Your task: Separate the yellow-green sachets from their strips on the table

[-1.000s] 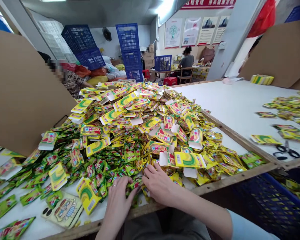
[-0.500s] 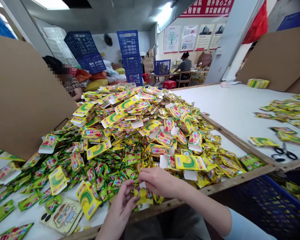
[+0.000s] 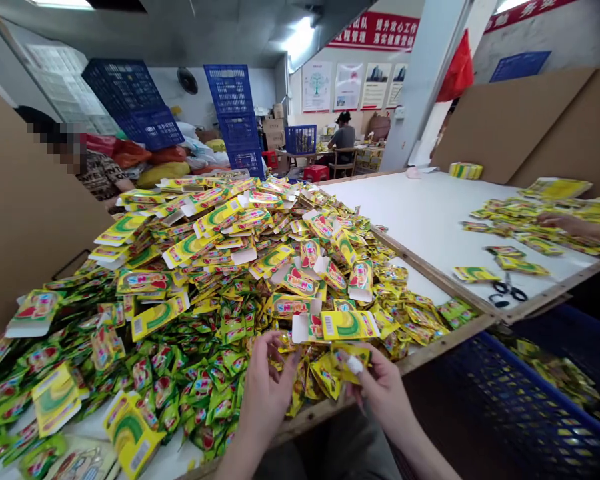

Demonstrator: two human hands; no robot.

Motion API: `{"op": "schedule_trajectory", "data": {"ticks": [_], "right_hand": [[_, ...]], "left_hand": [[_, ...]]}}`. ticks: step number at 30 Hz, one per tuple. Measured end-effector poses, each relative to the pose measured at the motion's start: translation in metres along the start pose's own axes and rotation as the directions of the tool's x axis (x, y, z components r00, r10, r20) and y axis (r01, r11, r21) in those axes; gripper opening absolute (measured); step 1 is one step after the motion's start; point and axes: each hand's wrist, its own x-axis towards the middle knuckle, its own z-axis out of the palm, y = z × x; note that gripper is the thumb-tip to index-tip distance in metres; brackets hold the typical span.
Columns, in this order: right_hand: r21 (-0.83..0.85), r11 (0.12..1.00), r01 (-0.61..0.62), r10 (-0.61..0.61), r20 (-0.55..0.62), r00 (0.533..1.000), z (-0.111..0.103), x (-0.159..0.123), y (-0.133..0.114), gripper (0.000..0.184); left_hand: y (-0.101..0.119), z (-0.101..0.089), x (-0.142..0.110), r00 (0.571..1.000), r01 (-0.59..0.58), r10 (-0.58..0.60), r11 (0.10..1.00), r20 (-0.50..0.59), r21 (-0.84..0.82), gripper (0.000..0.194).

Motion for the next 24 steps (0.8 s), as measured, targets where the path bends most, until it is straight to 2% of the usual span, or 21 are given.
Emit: {"op": "schedule_trajectory", "data": {"ticks": [1,3,6,8,9,11,12,13,14,16,17,18,20,21,22,24], "right_hand": [[-0.011,1.000,-0.002,0.002,-0.029,1.000,-0.011,0.002,0.000,0.034],[-0.013,1.000,0.011,-0.011,-0.043,0.999,-0.027,0.008,-0.001,0.034],[-0.010,0.998,0.068,-0.067,0.039,0.997,-0.038,0.014,-0.011,0.035],[-0.033,0.997,0.074,-0.068,0.157,0.985,-0.037,0.017,-0.024,0.033],[-0.053,0.996,0.065,-0.052,0.228,0.972,-0.035,0.018,-0.030,0.031],[-0.091,0.995,0.034,0.004,0.386,0.922,-0.023,0.019,-0.039,0.025],[-0.093,0.996,0.015,0.030,0.459,0.888,-0.015,0.019,-0.041,0.022],[-0.076,0.997,-0.008,0.046,0.514,0.857,-0.004,0.017,-0.039,0.021],[-0.038,0.998,-0.042,0.056,0.548,0.835,0.007,0.014,-0.035,0.021],[0.071,0.987,-0.144,0.077,0.575,0.815,0.032,0.004,-0.021,0.025],[0.119,0.974,-0.192,0.089,0.578,0.811,0.042,-0.002,-0.013,0.028],[0.146,0.964,-0.223,0.098,0.584,0.806,0.050,-0.009,-0.005,0.030],[0.144,0.967,-0.211,0.088,0.590,0.803,0.055,-0.019,0.002,0.030],[0.130,0.977,-0.171,0.067,0.573,0.817,0.052,-0.022,0.000,0.028],[0.113,0.987,-0.117,0.038,0.543,0.839,0.046,-0.022,-0.005,0.025],[0.081,0.997,-0.004,-0.034,0.466,0.884,0.033,-0.018,-0.023,0.019]], "left_hand": [[0.000,0.003,0.012,0.999,-0.019,0.024,0.990,-0.038,0.138,0.031],[-0.001,0.007,0.033,0.997,-0.058,0.074,0.942,-0.036,0.332,0.023],[0.000,0.002,0.045,0.991,-0.119,0.133,0.920,-0.011,0.373,0.021],[0.004,-0.015,0.040,0.977,-0.197,0.213,0.919,-0.008,0.342,0.019],[0.007,-0.026,0.034,0.970,-0.237,0.242,0.922,0.022,0.306,0.018],[0.012,-0.048,0.020,0.957,-0.271,0.244,0.944,0.155,0.190,0.016],[0.013,-0.056,0.012,0.953,-0.249,0.223,0.962,0.204,0.113,0.016],[0.013,-0.061,0.005,0.957,-0.210,0.201,0.977,0.209,0.021,0.016],[0.011,-0.062,-0.002,0.967,-0.182,0.196,0.978,0.162,-0.102,0.019],[0.005,-0.054,-0.015,0.981,-0.180,0.192,0.893,-0.013,-0.413,0.049],[0.001,-0.046,-0.020,0.986,-0.164,0.148,0.816,-0.074,-0.555,0.067],[-0.002,-0.039,-0.024,0.994,-0.109,0.080,0.736,-0.074,-0.668,0.078],[-0.006,-0.027,-0.032,0.988,0.112,-0.150,0.607,0.025,-0.787,0.067],[-0.007,-0.025,-0.035,0.961,0.206,-0.268,0.547,0.064,-0.811,0.054],[-0.006,-0.024,-0.038,0.931,0.258,-0.356,0.498,0.076,-0.828,0.044],[-0.002,-0.026,-0.042,0.891,0.304,-0.447,0.449,0.084,-0.840,0.040]]}}
